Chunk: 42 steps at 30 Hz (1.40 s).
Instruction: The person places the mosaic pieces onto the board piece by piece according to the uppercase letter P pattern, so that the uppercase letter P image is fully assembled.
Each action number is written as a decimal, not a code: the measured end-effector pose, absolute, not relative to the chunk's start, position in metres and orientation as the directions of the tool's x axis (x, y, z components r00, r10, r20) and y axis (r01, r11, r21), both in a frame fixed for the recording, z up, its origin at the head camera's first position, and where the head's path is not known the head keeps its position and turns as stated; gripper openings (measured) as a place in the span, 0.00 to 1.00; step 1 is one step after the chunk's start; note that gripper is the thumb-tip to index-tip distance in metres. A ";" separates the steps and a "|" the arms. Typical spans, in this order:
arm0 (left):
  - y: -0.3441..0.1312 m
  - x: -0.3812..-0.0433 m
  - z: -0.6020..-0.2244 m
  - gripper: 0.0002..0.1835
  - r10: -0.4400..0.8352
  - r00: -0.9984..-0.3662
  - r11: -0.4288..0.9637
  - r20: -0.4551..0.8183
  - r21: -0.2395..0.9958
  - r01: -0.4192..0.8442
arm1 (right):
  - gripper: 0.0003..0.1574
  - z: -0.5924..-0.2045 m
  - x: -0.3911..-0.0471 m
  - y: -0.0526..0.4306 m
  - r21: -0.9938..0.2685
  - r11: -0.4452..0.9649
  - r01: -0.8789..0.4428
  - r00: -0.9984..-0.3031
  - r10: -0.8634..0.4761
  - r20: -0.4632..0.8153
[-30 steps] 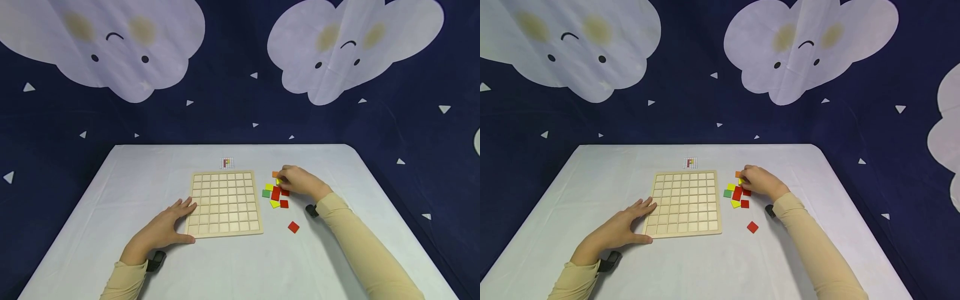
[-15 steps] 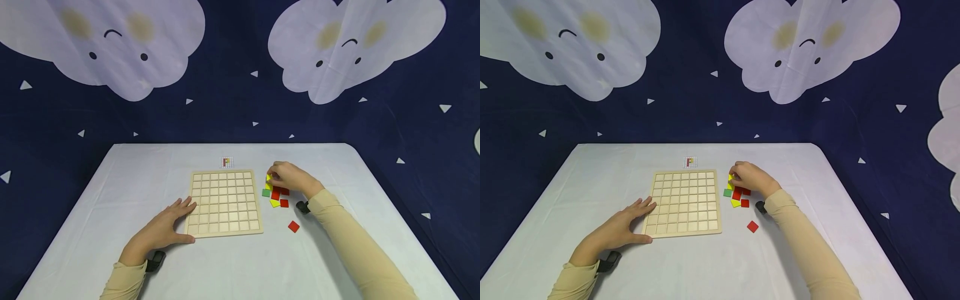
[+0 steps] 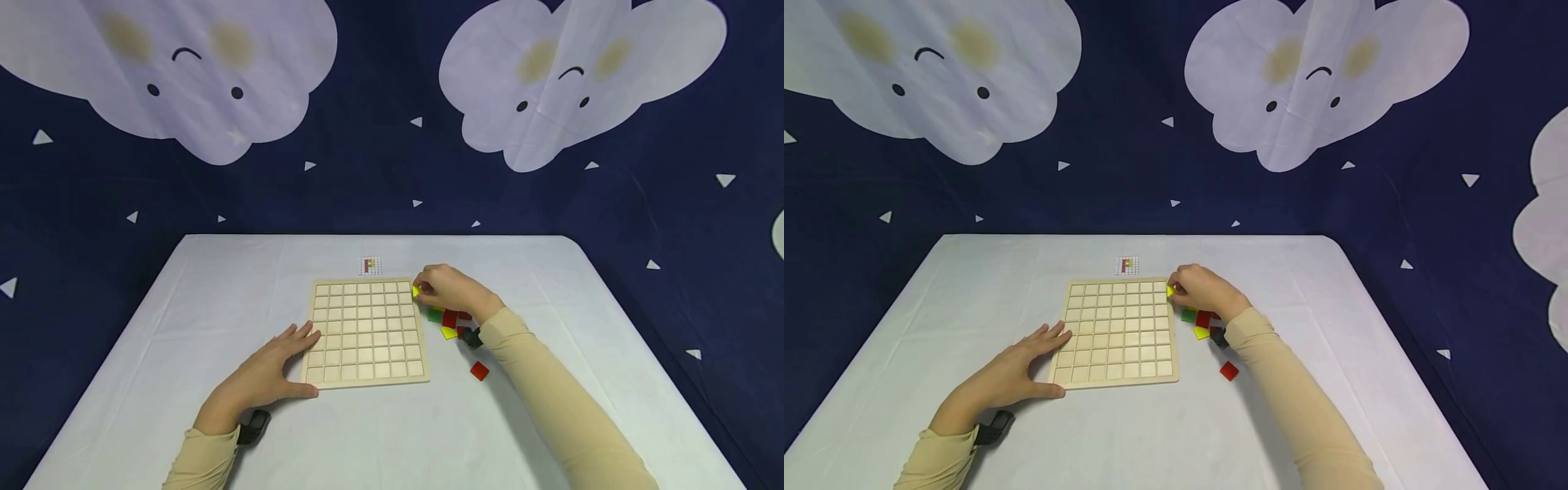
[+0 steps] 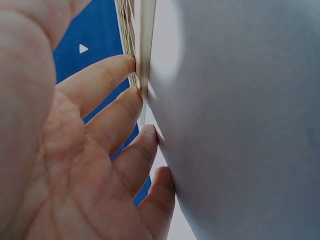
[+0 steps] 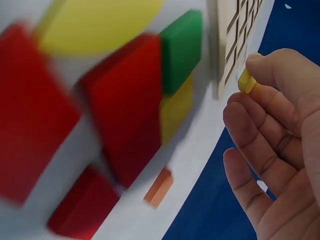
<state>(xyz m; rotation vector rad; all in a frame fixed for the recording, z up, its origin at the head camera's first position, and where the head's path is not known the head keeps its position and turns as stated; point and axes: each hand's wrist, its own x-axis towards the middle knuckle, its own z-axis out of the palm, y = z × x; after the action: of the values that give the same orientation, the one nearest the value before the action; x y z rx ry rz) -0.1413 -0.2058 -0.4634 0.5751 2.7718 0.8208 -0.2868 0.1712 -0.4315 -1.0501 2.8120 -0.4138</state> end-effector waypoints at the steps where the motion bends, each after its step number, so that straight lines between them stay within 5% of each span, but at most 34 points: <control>1: -0.206 -0.141 -0.463 0.57 0.417 -0.906 0.771 -0.071 0.556 0.312 | 0.10 -0.431 -0.287 0.168 -0.289 0.718 -0.633 -0.750 -0.662 -0.004; 11: -0.208 -0.142 -0.463 0.56 0.424 -0.903 0.769 -0.064 0.553 0.322 | 0.07 -0.434 -0.290 0.134 -0.294 0.697 -0.654 -0.726 -0.687 -0.012; 18: -0.209 -0.142 -0.464 0.56 0.421 -0.904 0.768 -0.067 0.557 0.316 | 0.16 -0.435 -0.287 0.114 -0.324 0.718 -0.616 -0.748 -0.662 -0.048; 23: -0.209 -0.143 -0.464 0.56 0.421 -0.905 0.767 -0.066 0.558 0.316 | 0.05 -0.439 -0.288 0.106 -0.337 0.705 -0.624 -0.738 -0.674 -0.043; 27: -0.208 -0.142 -0.464 0.56 0.419 -0.906 0.769 -0.066 0.556 0.315 | 0.16 -0.441 -0.289 0.101 -0.336 0.681 -0.651 -0.719 -0.695 -0.013; 34: -0.207 -0.141 -0.465 0.56 0.419 -0.906 0.764 -0.060 0.562 0.317 | 0.05 -0.441 -0.288 0.095 -0.293 0.694 -0.658 -0.723 -0.691 -0.010; 42: -0.206 -0.141 -0.465 0.56 0.417 -0.907 0.768 -0.059 0.557 0.317 | 0.07 -0.442 -0.288 0.089 -0.285 0.722 -0.631 -0.743 -0.668 -0.046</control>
<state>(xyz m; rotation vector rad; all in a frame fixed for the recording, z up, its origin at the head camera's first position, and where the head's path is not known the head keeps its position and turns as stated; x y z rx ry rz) -0.1407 -0.2062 -0.4651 0.5833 2.7824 0.8280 -0.2884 0.0891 -0.4421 -1.0546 2.7784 -0.3798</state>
